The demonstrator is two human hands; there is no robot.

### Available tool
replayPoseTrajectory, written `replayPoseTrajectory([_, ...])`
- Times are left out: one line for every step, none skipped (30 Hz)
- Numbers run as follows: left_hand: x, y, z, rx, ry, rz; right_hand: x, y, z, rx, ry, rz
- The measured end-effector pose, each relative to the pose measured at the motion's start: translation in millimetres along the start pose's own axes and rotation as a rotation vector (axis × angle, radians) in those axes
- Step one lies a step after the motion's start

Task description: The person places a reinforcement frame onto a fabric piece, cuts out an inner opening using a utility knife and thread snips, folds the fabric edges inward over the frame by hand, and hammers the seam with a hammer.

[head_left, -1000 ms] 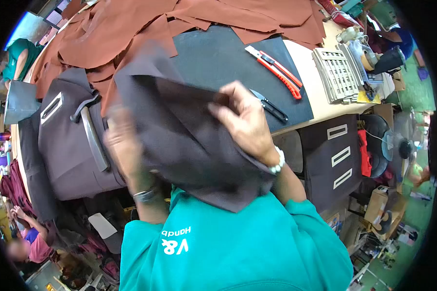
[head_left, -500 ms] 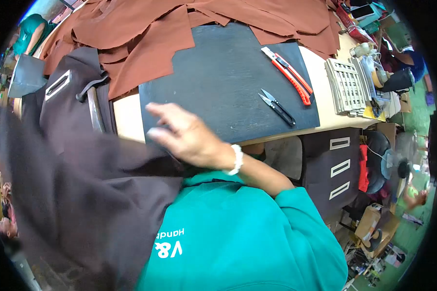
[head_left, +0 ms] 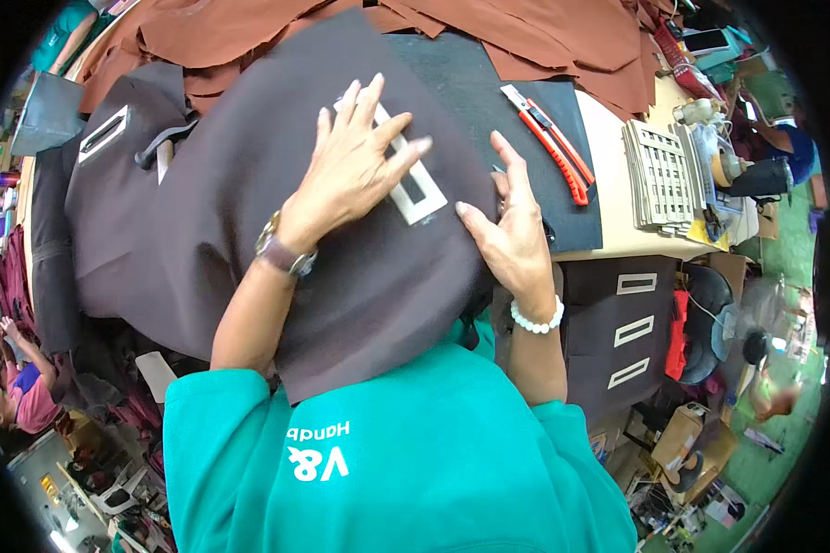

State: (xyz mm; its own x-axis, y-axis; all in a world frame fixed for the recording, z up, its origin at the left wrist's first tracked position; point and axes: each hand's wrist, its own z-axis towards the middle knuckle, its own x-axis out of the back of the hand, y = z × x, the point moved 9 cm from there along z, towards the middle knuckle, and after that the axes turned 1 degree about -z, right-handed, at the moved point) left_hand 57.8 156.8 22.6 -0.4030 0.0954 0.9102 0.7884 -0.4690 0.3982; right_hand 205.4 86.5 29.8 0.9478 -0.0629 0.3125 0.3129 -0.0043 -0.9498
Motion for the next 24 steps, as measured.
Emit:
replayPoseTrajectory([0.1,0.5,-8.9,-0.022,-0.046,0.047,4.6,-2.6,-4.0,0.016,0.018,-0.137])
replayPoseTrajectory([-4.0,-4.0,-16.1,0.035,-0.103,0.054,8.1,-6.7,-10.8,0.011,0.068,-0.224])
replayPoseTrajectory([-5.5,-0.3,-22.3,0.017,-0.101,0.085,11.5,-10.8,-17.7,0.003,0.118,-0.311])
replayPoseTrajectory([-8.1,2.7,-28.3,-0.001,-0.099,0.116,16.5,-3.4,-21.3,0.005,0.108,-0.352])
replayPoseTrajectory([-11.4,4.3,-31.6,-0.019,-0.095,0.147,17.9,-5.3,-25.6,0.036,0.114,-0.372])
replayPoseTrajectory([-14.9,5.5,-31.7,-0.036,-0.073,0.179,19.3,-7.3,-30.0,0.067,0.12,-0.393])
replayPoseTrajectory([-17.0,7.3,-30.1,-0.069,-0.062,0.164,20.6,-9.2,-34.5,0.097,0.127,-0.414])
replayPoseTrajectory([-19.0,8.8,-26.6,-0.102,-0.051,0.147,21.2,-9.8,-38.3,0.1,0.15,-0.433])
replayPoseTrajectory([-20.6,10.6,-22.9,-0.135,-0.039,0.127,25.6,-4.7,-40.0,0.067,0.197,-0.371])
replayPoseTrajectory([-20.8,15.2,-16.8,-0.176,-0.033,0.123,29.9,0.4,-42.1,0.038,0.245,-0.307])
replayPoseTrajectory([-19.6,20.2,-10.1,-0.229,-0.007,0.126,33.9,4.3,-44.1,0.012,0.295,-0.241])
replayPoseTrajectory([-20.9,24.2,-3.2,-0.263,-0.013,0.085,35.9,12.6,-46.1,-0.107,0.346,0.033])
replayPoseTrajectory([-22.3,27.4,3.3,-0.298,-0.02,0.044,38.9,13.4,-45.6,-0.047,0.339,-0.108])
replayPoseTrajectory([-22.6,31.5,7.5,-0.357,0.02,0.065,41.7,14.1,-45.7,0.014,0.34,-0.254])
replayPoseTrajectory([-23.6,32.4,8.9,-0.349,0.016,0.051,44.3,15.0,-46.3,0.075,0.351,-0.396])
replayPoseTrajectory([-21.6,35.2,9.7,-0.341,0.01,0.036,46.2,13.1,-46.5,-0.088,0.372,-0.137])
replayPoseTrajectory([-18.0,39.5,9.8,-0.332,0.003,0.021,47.4,8.7,-46.8,-0.09,0.382,-0.17])
replayPoseTrajectory([-8.1,48.1,4.8,-0.313,0.052,0.065,48.5,4.1,-47.0,-0.091,0.392,-0.202])
replayPoseTrajectory([-5.3,56.8,-3.5,-0.312,0.032,0.091,46.7,-9.2,-46.8,0.069,0.387,-0.528])
replayPoseTrajectory([-3.2,64.6,-13.2,-0.31,0.012,0.117,45.3,-12.3,-46.2,0.192,0.387,-0.703])
replayPoseTrajectory([-1.9,72.8,-23.5,-0.307,-0.006,0.144,43.3,-14.8,-47.5,0.318,0.409,-0.88])
replayPoseTrajectory([-0.7,84.4,-34.5,-0.315,-0.02,0.074,49.2,-7.9,-45.4,0.406,0.446,-0.908])
replayPoseTrajectory([-7.7,90.5,-44.1,-0.316,-0.061,0.031,50.5,-7.8,-43.5,0.37,0.428,-0.896])
replayPoseTrajectory([-17.8,93.6,-51.3,-0.299,-0.117,0.045,51.8,-7.7,-41.9,0.334,0.41,-0.885])
